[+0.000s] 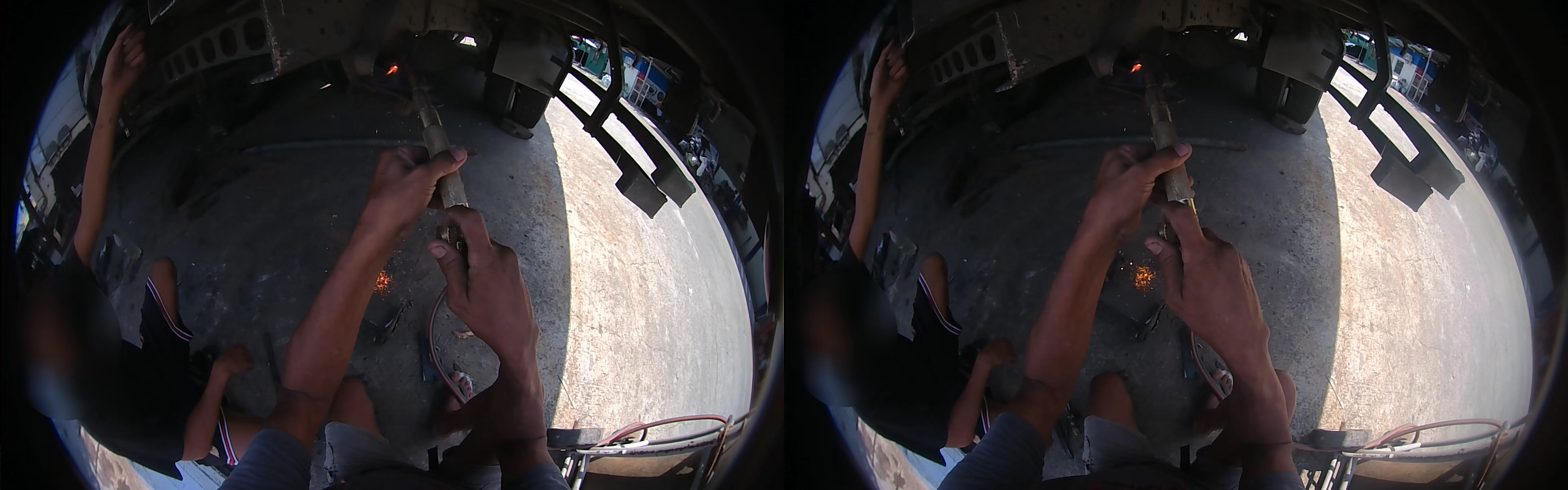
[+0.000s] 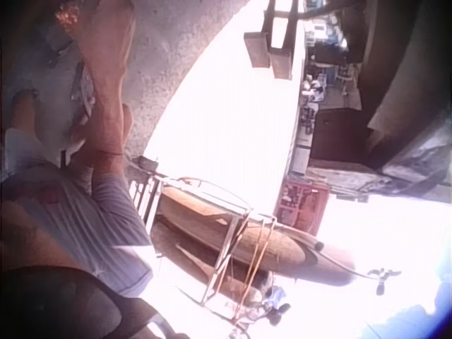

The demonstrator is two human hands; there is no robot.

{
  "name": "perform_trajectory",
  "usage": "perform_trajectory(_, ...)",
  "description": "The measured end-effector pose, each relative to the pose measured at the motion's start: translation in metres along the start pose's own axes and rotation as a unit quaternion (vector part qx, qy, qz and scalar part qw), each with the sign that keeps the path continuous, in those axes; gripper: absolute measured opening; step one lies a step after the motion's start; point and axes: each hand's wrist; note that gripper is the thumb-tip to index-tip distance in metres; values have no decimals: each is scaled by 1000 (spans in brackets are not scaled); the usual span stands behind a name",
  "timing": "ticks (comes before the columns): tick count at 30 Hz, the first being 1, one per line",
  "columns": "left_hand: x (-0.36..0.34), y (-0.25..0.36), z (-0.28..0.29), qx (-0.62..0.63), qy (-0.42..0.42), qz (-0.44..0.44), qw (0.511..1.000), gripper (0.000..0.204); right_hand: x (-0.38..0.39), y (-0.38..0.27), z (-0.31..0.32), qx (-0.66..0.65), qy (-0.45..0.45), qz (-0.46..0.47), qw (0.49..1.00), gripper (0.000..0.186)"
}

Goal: The person uses a handheld torch to heat a metal component under a vehicle chassis. A second person assists by holding a metal bar near the heated area. The camera wearer adjusts the torch and continues applying heat to the same spot.

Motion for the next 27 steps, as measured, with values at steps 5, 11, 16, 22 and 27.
perform_trajectory(5,-4,-3,2,-4,1,0,1000,39,-1,0,0,1,-11,-6,1000,40)
perform_trajectory(11,-4,-2,0,-11,6,4,1000,38,-1,-2,1,7,-6,-10,1000,34)
perform_trajectory(16,-5,-4,0,2,0,5,1000,38,-1,0,0,7,0,-2,1000,33)
perform_trajectory(22,-8,-5,0,5,0,1,1000,36,-3,3,-1,8,4,4,1000,33)
perform_trajectory(27,-7,-4,0,-1,2,2,1000,35,-3,1,0,0,-2,-8,1000,33)
Point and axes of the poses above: each hand's wrist, its own x-axis away from the middle knuckle, its own z-axis out of the back of the hand, y = z × x, and after that the axes turned 5 degrees about x, right-handed
